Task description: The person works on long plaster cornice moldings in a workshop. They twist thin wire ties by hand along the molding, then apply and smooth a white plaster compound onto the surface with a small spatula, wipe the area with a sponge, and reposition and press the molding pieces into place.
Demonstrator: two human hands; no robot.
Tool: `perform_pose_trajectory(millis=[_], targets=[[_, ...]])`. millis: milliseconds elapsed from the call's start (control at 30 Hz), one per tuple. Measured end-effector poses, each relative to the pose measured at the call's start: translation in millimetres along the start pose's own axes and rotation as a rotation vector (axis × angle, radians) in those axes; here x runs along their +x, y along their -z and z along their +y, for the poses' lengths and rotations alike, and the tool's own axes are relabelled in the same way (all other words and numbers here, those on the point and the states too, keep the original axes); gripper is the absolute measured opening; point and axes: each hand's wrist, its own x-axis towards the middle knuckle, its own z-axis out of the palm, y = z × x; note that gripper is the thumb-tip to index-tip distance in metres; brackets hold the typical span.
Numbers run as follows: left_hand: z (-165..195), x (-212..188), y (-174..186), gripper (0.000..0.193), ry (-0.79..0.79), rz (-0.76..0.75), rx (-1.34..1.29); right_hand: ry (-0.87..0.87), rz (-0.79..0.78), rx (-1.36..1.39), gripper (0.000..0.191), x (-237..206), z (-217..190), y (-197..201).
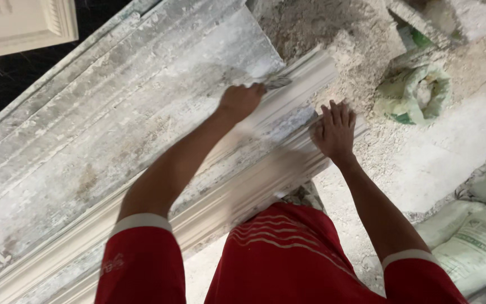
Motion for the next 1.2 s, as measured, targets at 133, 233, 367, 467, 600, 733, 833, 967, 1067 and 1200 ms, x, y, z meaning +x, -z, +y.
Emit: perform_pose_trajectory(millis=[133,233,367,467,600,733,833,967,1067,1200], targets=[[-20,-23,-4,0.034,-0.046,-0.001,0.121,-0.059,-0.005,-0.021,0.053,-2,3,-7],[-3,38,18,0.034,-0.106,-0.074,0.087,-0.070,0.012,-0.013,0.053,4,6,-10],[55,167,51,0.019,-0.145,0.066,0.172,-0.082,-0.087,-0.050,0.056,5,15,-10],[70,212,70,0.021,-0.108,0.091,0.222,-0.047,-0.130,0.111,0.055,4,38,-5],[114,197,68,0.031,0.076,0.192,-0.373,-0.165,-0.122,0.761,0.051,16,103,9],[226,156,22,0.033,0.295,0.255,-1.248,-0.763,-0.505,1.719,0.056,49,155,21],[240,146,-17,0.033,0.325,0.578,-0.929,-0.687,-0.718,1.406,0.052,65,179,47],[151,124,-51,0.027,0.898,0.491,-0.936,-0.048,-0.538,0.784,0.042,63,213,79],[89,105,-65,0.027,0.870,0.749,-0.064,0.109,-0.451,0.518,0.036,64,216,63],[80,104,-79,0.030,0.917,0.700,-0.072,0.158,-0.405,0.333,0.033,64,210,35]])
